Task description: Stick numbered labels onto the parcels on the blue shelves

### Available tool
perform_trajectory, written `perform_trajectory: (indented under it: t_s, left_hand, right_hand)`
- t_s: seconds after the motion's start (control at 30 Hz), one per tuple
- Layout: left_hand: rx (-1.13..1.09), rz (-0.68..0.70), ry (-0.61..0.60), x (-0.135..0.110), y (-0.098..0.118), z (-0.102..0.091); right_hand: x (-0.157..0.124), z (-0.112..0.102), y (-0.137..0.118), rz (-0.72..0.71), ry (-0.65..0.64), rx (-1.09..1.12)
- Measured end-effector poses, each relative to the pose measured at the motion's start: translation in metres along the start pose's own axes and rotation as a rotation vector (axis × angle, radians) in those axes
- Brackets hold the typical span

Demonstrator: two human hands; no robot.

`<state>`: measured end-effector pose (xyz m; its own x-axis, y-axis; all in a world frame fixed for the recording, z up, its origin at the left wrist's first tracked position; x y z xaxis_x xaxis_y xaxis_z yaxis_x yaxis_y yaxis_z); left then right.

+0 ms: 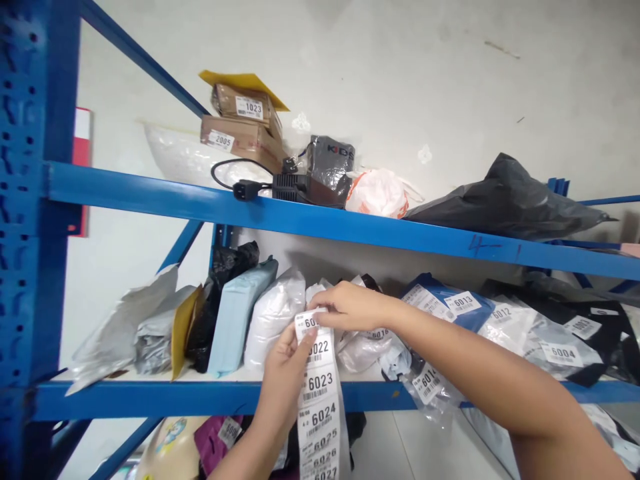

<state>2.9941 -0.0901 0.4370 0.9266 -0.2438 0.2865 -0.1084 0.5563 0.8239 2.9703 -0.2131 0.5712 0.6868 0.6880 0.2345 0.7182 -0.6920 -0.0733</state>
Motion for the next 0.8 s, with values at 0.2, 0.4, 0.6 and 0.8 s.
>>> perform_trajectory:
  t_s: [0.2,0.4,0.6,0.8]
  left_hand:
    - [-0.184,-0.06,0.133,0.008,-0.011,0.009]
    - [-0.188,-0.157,0.15,0.012,-0.01,0.012]
    - [-0.254,-0.171,0.165,0.017,-0.015,0.012]
    - [-0.284,-0.244,0.162,0.018,-0.018,0.012]
  right_hand:
    - [0.006,0.019,0.017,0.228,0.167,0.07]
    - [0.006,0.031,0.024,0.298,0.276,0.107]
    - [0.004,0.038,0.023,0.272,0.379,-0.05]
    - [0.005,0.041,0.026,0.24,0.36,-0.149]
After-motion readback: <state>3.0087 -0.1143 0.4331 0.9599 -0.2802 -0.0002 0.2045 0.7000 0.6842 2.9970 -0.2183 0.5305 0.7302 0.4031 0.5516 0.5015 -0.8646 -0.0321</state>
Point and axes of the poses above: each hand's wrist, its own x-axis towards the middle knuckle, its own z-axis out of the palm, y = z × x, the point moved 1 cm from there along x, towards the middle knuckle, and after that the axes turned 1 degree about -y, right-handed, at the moved point
